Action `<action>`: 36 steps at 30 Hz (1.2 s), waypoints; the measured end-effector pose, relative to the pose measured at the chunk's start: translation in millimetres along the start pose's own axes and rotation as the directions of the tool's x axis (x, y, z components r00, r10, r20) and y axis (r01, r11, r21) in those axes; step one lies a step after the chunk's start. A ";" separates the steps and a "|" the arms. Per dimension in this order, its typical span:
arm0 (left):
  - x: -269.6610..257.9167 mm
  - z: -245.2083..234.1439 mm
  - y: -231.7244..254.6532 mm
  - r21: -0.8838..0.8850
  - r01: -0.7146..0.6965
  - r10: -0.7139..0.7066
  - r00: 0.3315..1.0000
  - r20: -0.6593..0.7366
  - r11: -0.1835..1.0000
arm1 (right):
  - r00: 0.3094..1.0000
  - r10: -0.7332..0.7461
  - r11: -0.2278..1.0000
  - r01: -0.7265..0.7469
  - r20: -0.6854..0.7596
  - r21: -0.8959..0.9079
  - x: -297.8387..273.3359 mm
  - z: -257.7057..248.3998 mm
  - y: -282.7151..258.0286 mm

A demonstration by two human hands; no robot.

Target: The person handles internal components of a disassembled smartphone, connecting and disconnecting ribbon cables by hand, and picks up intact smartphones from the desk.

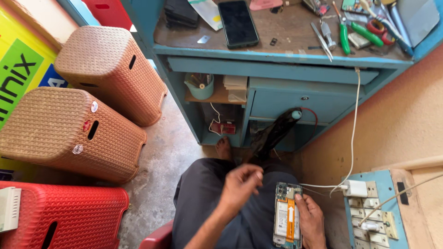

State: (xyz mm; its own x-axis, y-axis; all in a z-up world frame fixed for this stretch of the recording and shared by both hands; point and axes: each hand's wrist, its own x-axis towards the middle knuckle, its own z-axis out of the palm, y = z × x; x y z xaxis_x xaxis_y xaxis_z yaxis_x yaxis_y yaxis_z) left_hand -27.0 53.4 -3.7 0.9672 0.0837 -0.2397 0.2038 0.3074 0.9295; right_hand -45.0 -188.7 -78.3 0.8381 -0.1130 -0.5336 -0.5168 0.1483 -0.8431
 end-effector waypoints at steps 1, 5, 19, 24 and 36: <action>-4.7 4.0 -13.4 0.080 0.073 -0.075 0.997 0.027 0.994 | 0.995 -0.099 0.993 0.099 0.007 -0.067 -2.0 1.8 -2.6; -26.2 19.0 -54.5 0.270 0.211 -0.254 0.957 0.137 0.939 | 0.977 -0.209 0.976 0.211 0.046 -0.052 -10.0 6.3 -6.5; -26.6 28.1 -52.2 -0.065 0.324 -0.299 0.921 0.251 0.944 | 0.978 -0.164 0.972 0.137 0.128 0.192 -25.7 13.1 -23.2; -26.4 27.9 -49.8 -0.018 0.334 -0.323 0.922 0.213 0.942 | 0.985 -0.131 0.974 0.108 0.109 0.201 -21.4 11.4 -18.9; -35.2 18.7 1.3 -0.167 0.194 -0.167 0.973 0.162 0.967 | 0.950 -0.061 0.993 0.028 0.306 0.111 -59.0 21.4 -53.0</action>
State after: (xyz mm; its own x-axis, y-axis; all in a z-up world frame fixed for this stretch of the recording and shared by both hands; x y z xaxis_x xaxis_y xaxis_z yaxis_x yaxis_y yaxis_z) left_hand -57.9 33.1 11.1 0.9312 -0.1230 -0.3430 0.3590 0.4716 0.8054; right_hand -63.3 -168.9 -0.7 0.8812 0.1839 -0.4355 -0.4706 0.2532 -0.8452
